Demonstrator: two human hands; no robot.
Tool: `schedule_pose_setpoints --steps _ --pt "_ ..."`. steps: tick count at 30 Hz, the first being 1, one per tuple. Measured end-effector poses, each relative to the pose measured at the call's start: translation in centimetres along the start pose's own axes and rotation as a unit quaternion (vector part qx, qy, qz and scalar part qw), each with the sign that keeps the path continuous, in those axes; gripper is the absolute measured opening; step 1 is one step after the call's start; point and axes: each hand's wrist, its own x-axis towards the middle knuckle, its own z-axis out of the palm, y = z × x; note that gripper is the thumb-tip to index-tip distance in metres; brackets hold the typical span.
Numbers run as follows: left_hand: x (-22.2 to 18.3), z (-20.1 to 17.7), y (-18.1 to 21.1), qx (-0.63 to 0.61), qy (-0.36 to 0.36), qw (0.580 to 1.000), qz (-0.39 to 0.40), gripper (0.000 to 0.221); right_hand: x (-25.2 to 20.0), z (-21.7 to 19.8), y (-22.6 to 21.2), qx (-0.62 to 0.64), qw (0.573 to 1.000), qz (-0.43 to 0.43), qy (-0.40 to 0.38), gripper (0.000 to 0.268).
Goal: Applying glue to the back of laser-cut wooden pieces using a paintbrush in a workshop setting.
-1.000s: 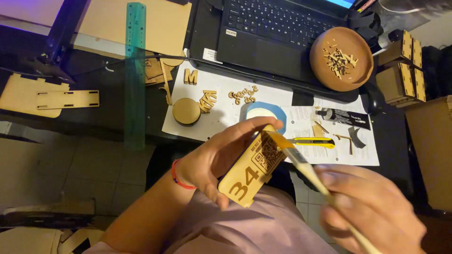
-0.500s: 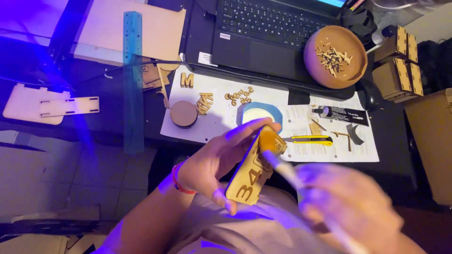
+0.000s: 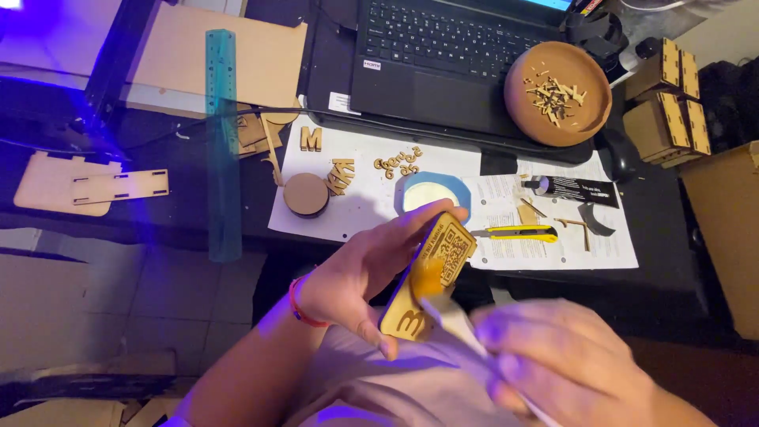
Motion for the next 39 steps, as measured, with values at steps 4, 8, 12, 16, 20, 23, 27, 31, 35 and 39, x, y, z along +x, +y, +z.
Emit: schedule_pose_setpoints --steps 4,8,12,16,20,23,27,31,35,39 --pt "-0.1 -0.2 0.2 -0.015 -0.013 1.000 -0.001 0.122 -1.0 -3.0 -0.3 -0.014 0.990 0.130 -0.047 0.021" --pt "-0.2 0.1 -0.7 -0.009 -0.014 1.000 -0.009 0.124 -2.0 -3.2 1.8 -0.014 0.990 0.125 -0.057 0.028" --pt "0.0 0.3 -0.3 0.014 -0.016 1.000 -0.003 0.121 -0.1 -0.9 0.8 -0.004 0.999 -0.034 0.011 0.018" --pt "-0.2 0.2 -0.2 -0.023 -0.013 1.000 -0.008 0.120 -0.9 -2.8 -0.6 -0.032 0.990 0.133 -0.018 0.022" --pt "-0.4 0.4 -0.9 -0.043 -0.013 0.999 -0.008 0.123 -4.8 -4.2 2.1 0.349 0.705 0.609 0.101 0.042" --pt "0.3 0.8 0.2 -0.007 -0.009 1.000 -0.020 0.120 0.6 0.0 2.5 -0.008 0.997 -0.056 0.048 0.015" --pt "-0.3 0.6 -0.4 -0.043 0.001 0.999 -0.024 0.124 -1.2 -2.0 0.3 0.006 0.999 0.002 -0.043 0.025" --pt "0.0 1.0 -0.4 -0.016 -0.021 1.000 -0.017 0.117 -1.2 -2.2 1.0 -0.032 0.994 0.096 0.031 0.019" --pt "0.1 1.5 0.1 -0.095 -0.008 0.994 -0.044 0.125 0.3 -1.4 1.8 0.027 0.998 -0.053 -0.016 0.018" --pt "-0.4 1.4 0.4 -0.170 0.019 0.984 -0.052 0.124 0.5 -3.8 2.0 0.051 0.992 -0.042 -0.109 0.015"
